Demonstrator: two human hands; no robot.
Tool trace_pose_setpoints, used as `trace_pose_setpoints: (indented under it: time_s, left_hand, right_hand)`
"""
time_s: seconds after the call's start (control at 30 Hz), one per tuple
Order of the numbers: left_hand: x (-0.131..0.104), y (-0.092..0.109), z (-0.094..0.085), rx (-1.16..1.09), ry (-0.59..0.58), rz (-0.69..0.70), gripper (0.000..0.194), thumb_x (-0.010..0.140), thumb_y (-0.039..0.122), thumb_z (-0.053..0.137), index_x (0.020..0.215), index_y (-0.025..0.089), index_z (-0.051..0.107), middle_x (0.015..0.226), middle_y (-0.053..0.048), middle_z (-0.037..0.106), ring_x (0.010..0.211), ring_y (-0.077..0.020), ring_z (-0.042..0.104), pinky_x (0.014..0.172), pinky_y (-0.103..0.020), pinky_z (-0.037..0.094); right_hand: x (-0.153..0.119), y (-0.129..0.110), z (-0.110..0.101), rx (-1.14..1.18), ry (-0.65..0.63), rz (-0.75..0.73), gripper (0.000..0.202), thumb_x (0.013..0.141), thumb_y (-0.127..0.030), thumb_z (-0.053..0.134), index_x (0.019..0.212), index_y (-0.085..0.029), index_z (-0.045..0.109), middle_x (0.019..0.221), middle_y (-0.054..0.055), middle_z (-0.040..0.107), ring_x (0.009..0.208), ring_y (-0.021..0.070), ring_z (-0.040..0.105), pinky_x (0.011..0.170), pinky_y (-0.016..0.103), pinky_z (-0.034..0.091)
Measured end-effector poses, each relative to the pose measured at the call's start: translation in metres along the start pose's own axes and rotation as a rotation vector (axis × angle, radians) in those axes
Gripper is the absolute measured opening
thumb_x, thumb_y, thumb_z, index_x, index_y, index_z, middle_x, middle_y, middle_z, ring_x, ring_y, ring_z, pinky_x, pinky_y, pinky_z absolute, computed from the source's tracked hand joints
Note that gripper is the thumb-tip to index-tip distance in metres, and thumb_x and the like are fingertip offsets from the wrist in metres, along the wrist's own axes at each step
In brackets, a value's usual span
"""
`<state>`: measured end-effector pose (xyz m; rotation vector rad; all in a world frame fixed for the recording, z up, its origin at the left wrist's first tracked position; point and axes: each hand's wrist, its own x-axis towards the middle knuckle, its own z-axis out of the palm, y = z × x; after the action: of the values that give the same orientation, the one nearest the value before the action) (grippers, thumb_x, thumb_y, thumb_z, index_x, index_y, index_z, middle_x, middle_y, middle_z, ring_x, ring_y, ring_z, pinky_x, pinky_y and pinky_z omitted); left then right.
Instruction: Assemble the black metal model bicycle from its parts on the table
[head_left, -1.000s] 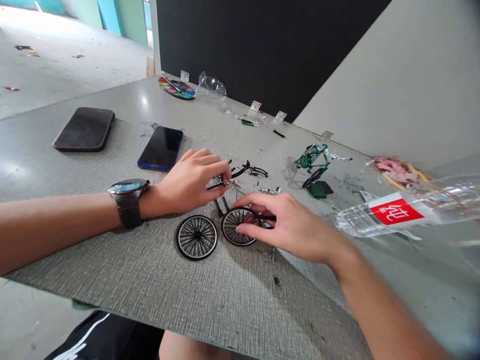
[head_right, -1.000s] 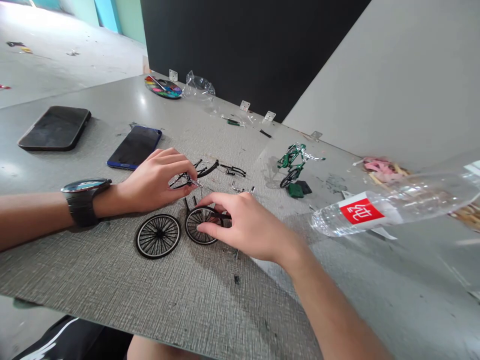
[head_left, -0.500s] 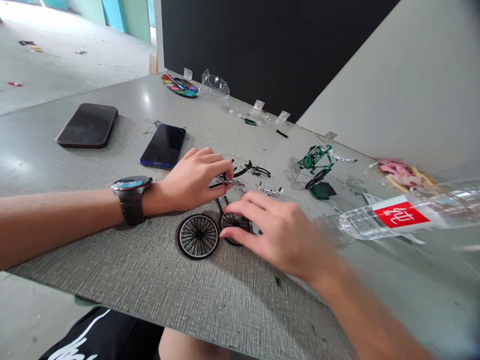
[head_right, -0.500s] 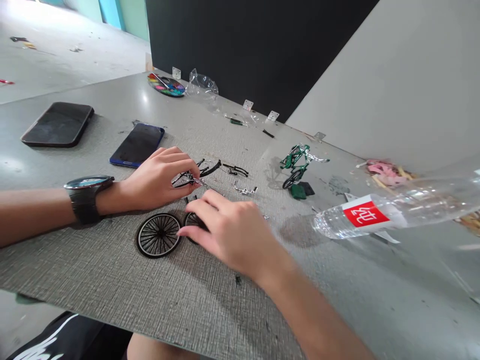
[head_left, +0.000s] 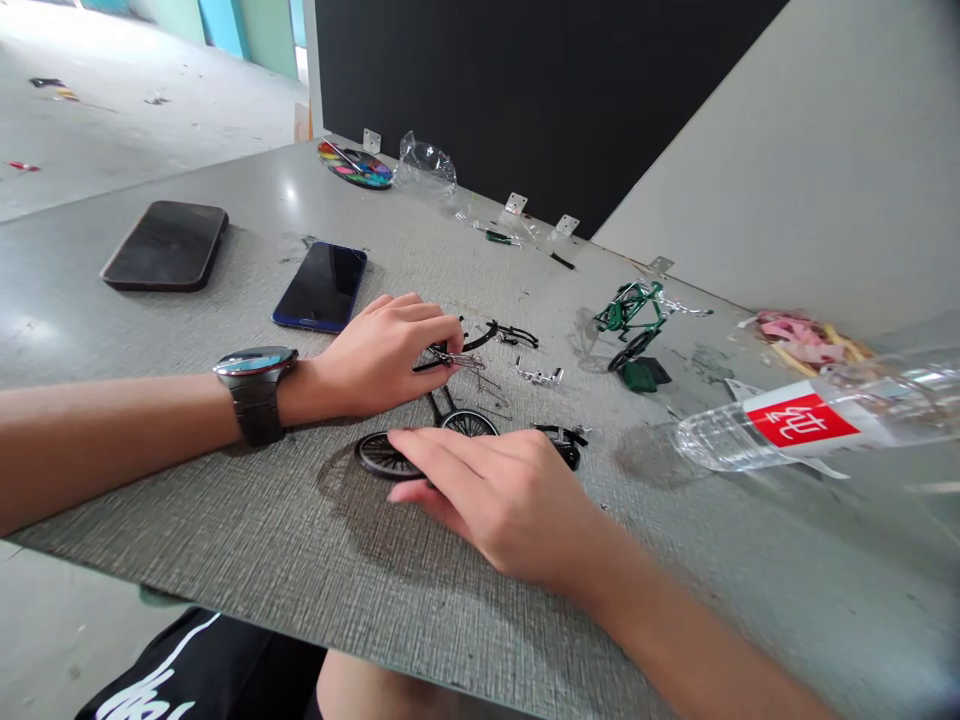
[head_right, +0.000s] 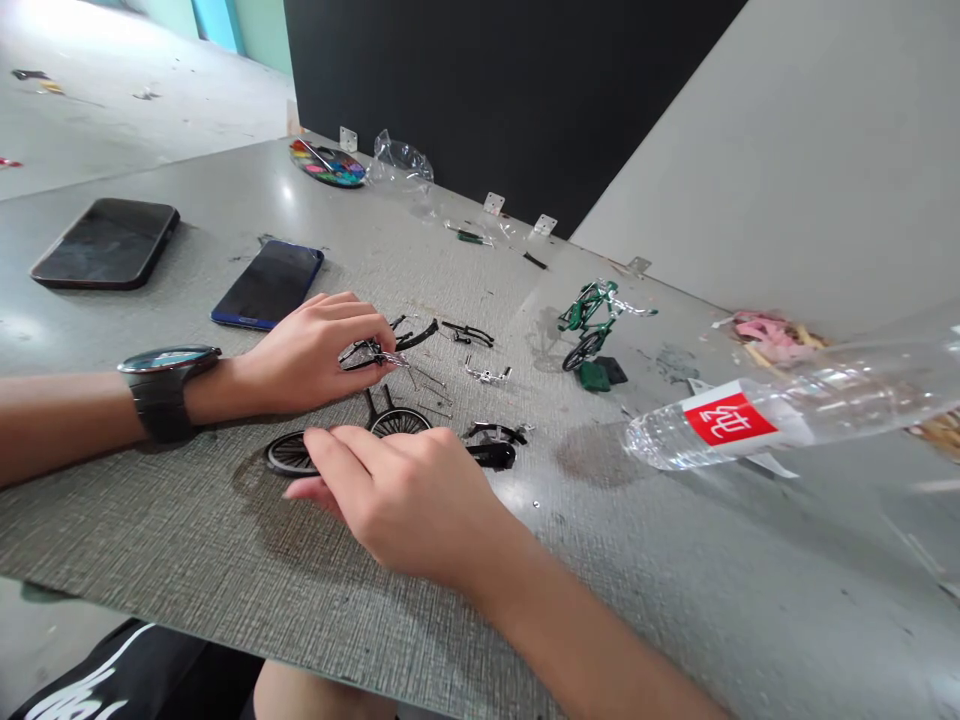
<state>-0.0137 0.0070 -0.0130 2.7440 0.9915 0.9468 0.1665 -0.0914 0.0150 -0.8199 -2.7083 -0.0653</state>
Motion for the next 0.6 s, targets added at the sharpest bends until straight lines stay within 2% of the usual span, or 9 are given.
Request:
trace_pose_setpoints:
  time_s: [0.13, 0.33, 0.6]
  left_hand:
    - [0.0000, -0.0002, -0.0002, -0.007, -0.009, 0.004, 0.010, 0.089, 0.029, 0.060, 0.093, 0.020, 0.062, 0.089, -0.002, 0.067, 0.087, -0.0194, 0.057, 0.082, -0.033, 0.042]
    - [-0.0003, 0.0001, -0.0002, -0.025, -0.029, 0.029, 0.010, 0.088, 0.028, 0.061, 0.093, 0.020, 0.063, 0.090, -0.002, 0.066, 0.087, -0.0194, 0.057, 0.082, -0.034, 0.043]
    - [-0.0016, -0.0008, -0.0003, -0.042, -0.059, 0.098, 0.007, 0.089, 0.024, 0.059, 0.092, 0.019, 0.064, 0.090, -0.003, 0.067, 0.086, -0.0192, 0.056, 0.083, -0.034, 0.044]
  right_hand:
    - [-0.0012, 0.0031, -0.0001, 0.027, 0.012, 0.034, 0.028, 0.103, -0.020, 0.044, 0.121, -0.013, 0.064, 0.103, 0.006, 0.077, 0.071, 0.0111, 0.070, 0.061, 0.023, 0.051]
    - [-0.0049, 0.0083, 0.0014, 0.128, 0.023, 0.036, 0.023, 0.099, -0.018, 0.051, 0.117, -0.014, 0.064, 0.105, 0.005, 0.076, 0.085, 0.0130, 0.072, 0.068, 0.023, 0.053]
    - [-0.0043, 0.0100, 0.0030, 0.195, 0.020, 0.010, 0.020, 0.099, -0.021, 0.052, 0.112, -0.014, 0.065, 0.107, 0.005, 0.076, 0.085, 0.0137, 0.072, 0.070, 0.023, 0.055]
